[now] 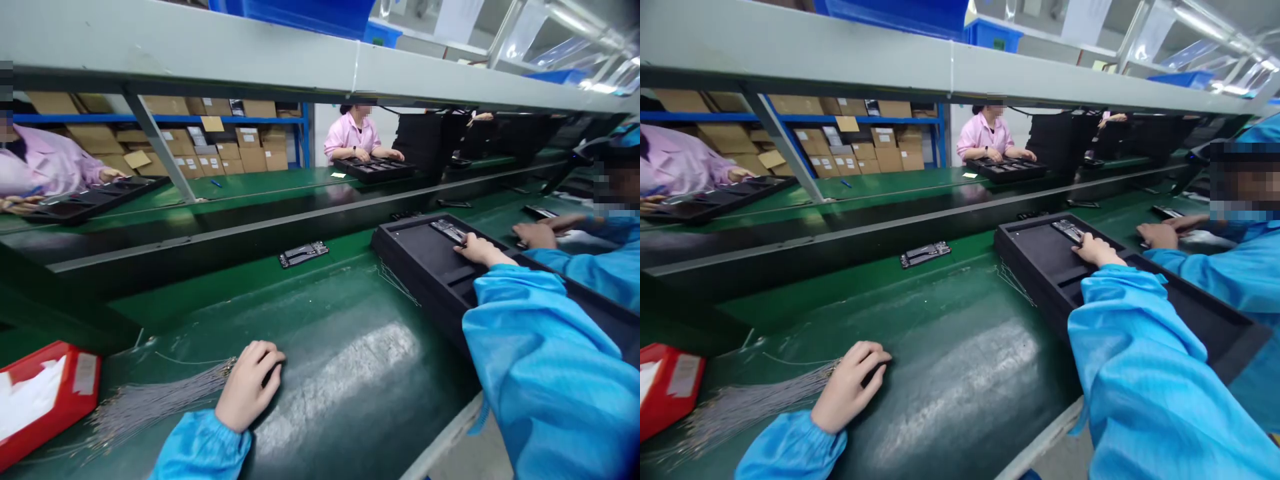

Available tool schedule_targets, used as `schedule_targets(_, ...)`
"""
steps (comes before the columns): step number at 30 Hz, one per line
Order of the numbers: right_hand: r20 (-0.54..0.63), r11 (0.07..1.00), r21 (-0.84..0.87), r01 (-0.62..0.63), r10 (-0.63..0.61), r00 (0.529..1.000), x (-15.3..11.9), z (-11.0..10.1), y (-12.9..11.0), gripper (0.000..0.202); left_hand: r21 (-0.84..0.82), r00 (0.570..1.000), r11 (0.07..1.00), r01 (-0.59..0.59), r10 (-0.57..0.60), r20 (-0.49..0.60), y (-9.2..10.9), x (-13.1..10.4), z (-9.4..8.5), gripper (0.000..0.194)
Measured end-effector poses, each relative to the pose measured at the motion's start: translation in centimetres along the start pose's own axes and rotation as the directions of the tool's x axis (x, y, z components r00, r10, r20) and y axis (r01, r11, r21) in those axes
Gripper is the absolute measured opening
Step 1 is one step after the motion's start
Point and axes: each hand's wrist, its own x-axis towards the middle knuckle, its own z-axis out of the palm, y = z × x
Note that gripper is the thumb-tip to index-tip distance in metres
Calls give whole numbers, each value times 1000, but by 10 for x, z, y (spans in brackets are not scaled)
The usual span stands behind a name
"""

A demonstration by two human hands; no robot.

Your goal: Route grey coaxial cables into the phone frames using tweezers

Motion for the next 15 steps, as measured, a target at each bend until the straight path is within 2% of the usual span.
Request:
schedule_targets(3, 18, 1000, -10, 1, -1, 1000, 3, 5, 10, 31, 100, 999, 995, 17, -12, -49, -17, -11, -12, 17)
schedule_targets(8, 64, 1000, -3, -18, 18, 998, 16, 6, -1, 32, 276, 998, 959, 59, -49, -44, -42, -38, -32, 17)
schedule_targets(12, 69, 995, -13, -98, 99, 993, 21, 2, -15, 36, 386, 995, 919, 82, -95, 16, -44, -51, -39, 23)
schedule_targets(15, -53, 988, 34, -152, 153, 987, 21, 1, -19, 42, 438, 994, 896, 72, -102, 46, -38, -50, -40, 18)
